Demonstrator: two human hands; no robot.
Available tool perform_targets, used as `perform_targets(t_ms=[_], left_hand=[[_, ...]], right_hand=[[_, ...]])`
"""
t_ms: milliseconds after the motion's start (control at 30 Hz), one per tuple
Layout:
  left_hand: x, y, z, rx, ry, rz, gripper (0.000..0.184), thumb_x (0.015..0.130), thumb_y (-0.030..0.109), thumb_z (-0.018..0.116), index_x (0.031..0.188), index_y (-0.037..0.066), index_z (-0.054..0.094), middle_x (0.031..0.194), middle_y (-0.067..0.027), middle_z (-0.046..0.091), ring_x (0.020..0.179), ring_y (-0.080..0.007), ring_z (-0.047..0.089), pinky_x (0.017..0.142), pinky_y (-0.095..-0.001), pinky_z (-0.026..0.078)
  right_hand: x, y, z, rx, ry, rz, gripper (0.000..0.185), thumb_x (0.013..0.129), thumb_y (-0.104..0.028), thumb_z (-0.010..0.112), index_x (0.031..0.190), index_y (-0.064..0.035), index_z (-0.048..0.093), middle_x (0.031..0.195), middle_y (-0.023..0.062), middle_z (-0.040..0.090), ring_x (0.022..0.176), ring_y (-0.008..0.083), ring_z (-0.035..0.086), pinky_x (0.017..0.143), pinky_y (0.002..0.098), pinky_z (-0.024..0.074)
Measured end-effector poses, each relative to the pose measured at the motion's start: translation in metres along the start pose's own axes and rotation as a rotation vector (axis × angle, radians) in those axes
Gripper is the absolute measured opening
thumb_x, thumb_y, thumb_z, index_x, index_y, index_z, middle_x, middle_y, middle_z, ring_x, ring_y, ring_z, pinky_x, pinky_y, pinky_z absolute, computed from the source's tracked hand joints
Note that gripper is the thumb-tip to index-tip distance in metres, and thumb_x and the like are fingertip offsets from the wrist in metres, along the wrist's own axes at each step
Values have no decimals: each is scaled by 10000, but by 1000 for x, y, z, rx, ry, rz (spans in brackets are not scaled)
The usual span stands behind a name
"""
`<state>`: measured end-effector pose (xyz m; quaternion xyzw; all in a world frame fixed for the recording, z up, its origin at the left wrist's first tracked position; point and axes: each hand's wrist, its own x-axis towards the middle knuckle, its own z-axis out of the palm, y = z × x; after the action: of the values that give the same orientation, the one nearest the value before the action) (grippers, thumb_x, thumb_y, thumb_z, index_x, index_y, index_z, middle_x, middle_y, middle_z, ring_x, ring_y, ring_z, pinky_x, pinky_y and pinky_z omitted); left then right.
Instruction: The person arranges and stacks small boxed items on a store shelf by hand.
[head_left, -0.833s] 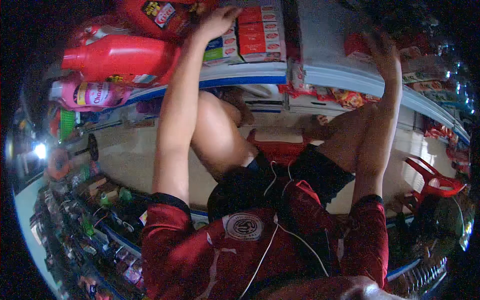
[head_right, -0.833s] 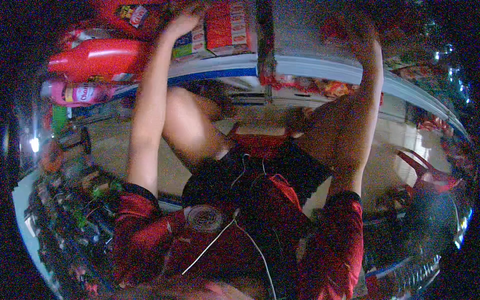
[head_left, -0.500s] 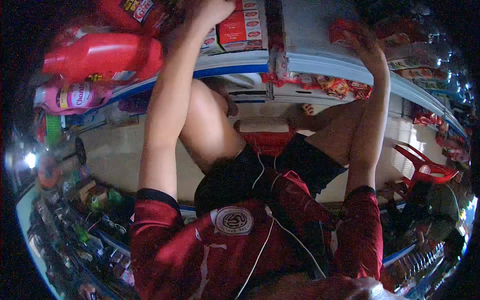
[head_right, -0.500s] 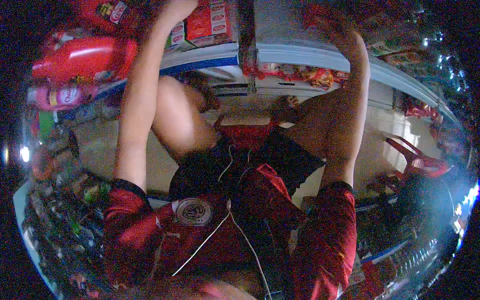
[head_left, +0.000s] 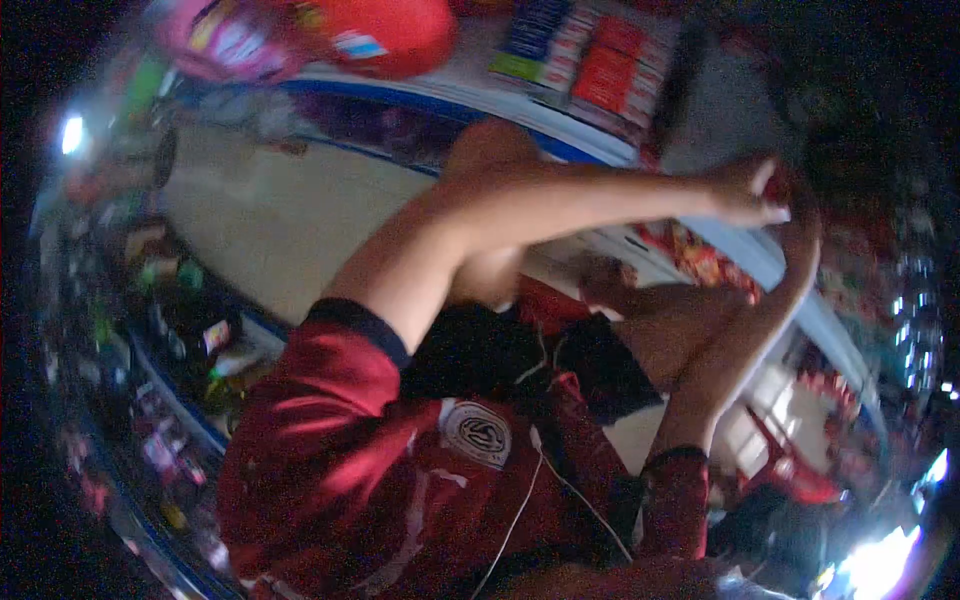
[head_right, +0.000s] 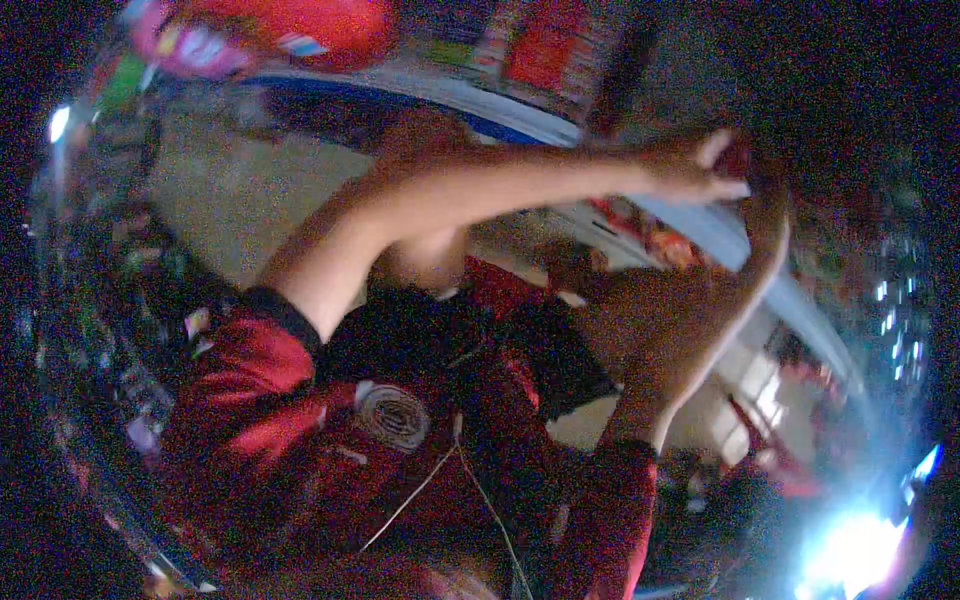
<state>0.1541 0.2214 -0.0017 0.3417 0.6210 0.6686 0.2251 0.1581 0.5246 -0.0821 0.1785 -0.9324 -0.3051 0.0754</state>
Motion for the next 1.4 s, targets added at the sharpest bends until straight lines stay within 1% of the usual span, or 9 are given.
perform_targets(t_ms=[33, 233, 600, 800, 1000, 1067, 1200, 1267, 1400], left_hand=[[-6, 13, 9, 158, 289, -64, 686, 818, 326, 699, 1311, -54, 411, 1323, -255, 495, 1246, -336, 464, 1065, -405, 363], [1, 10, 5, 61, 211, -205, 684, 804, 319, 732, 1333, -8, 448, 1305, -209, 540, 1192, -306, 505, 1046, -393, 373], [37, -21, 3, -325, 59, 39, 253, 832, 175, 657, 1055, 58, 685, 1058, -80, 693, 1002, -211, 605, 914, -347, 442], [-7, 47, -25, -276, 528, 42, 398, 825, 180, 675, 1185, 37, 581, 1116, -150, 641, 1074, -272, 577, 974, -369, 393], [-23, 56, -101, 460, 603, 427, 543, 841, 250, 704, 1283, 8, 502, 1245, -206, 565, 1209, -328, 513, 1039, -429, 388], [-36, 72, -111, 509, 686, 323, 517, 885, 234, 648, 1326, 9, 497, 1300, -212, 541, 1222, -367, 498, 989, -429, 433], [-54, 81, -128, 491, 539, 603, 360, 912, 177, 631, 1218, -4, 574, 1185, -180, 635, 1098, -314, 609, 965, -369, 459], [-92, 111, -113, 295, 336, 491, 269, 910, 150, 619, 1144, 17, 636, 1196, -162, 637, 1093, -298, 613, 972, -361, 453], [-147, 154, -84, 411, 251, 722, 278, 907, 159, 606, 1150, 26, 635, 1166, -159, 646, 1070, -290, 622, 961, -373, 464]], right_hand=[[2, 13, 41, 456, 70, 67, 560, 949, -222, 459, 1489, -161, 326, 1522, 51, 360, 1342, 189, 408, 1145, 366, 293], [-2, 7, 22, 12, -423, 146, 556, 935, -178, 469, 1470, -151, 320, 1494, 40, 344, 1331, 208, 384, 1107, 384, 284], [33, -51, -127, 783, 187, 573, 467, 858, -218, 627, 1288, -52, 554, 1207, 187, 628, 1115, 339, 608, 907, 397, 494], [81, -89, -204, 791, 730, 557, 457, 873, -222, 632, 1293, -60, 552, 1278, 198, 579, 1177, 364, 567, 952, 445, 474], [145, -113, -204, 1355, 1012, 570, 374, 893, -269, 646, 1232, -115, 614, 1119, 133, 681, 1038, 303, 657, 922, 408, 493], [161, -116, -203, 1107, 697, 710, 363, 879, -277, 657, 1201, -111, 631, 1163, 119, 673, 1055, 261, 650, 927, 393, 490], [196, -129, -176, 1155, 835, 585, 367, 877, -285, 652, 1202, -114, 628, 1195, 105, 662, 1081, 227, 635, 937, 373, 488], [184, -138, -206, 1248, 258, 543, 355, 891, -248, 629, 1220, -113, 614, 1212, 133, 645, 1116, 234, 617, 934, 365, 494], [197, -148, -175, 1239, 485, 433, 386, 906, -317, 579, 1245, -134, 598, 1133, 192, 661, 1043, 404, 623, 858, 476, 517]])
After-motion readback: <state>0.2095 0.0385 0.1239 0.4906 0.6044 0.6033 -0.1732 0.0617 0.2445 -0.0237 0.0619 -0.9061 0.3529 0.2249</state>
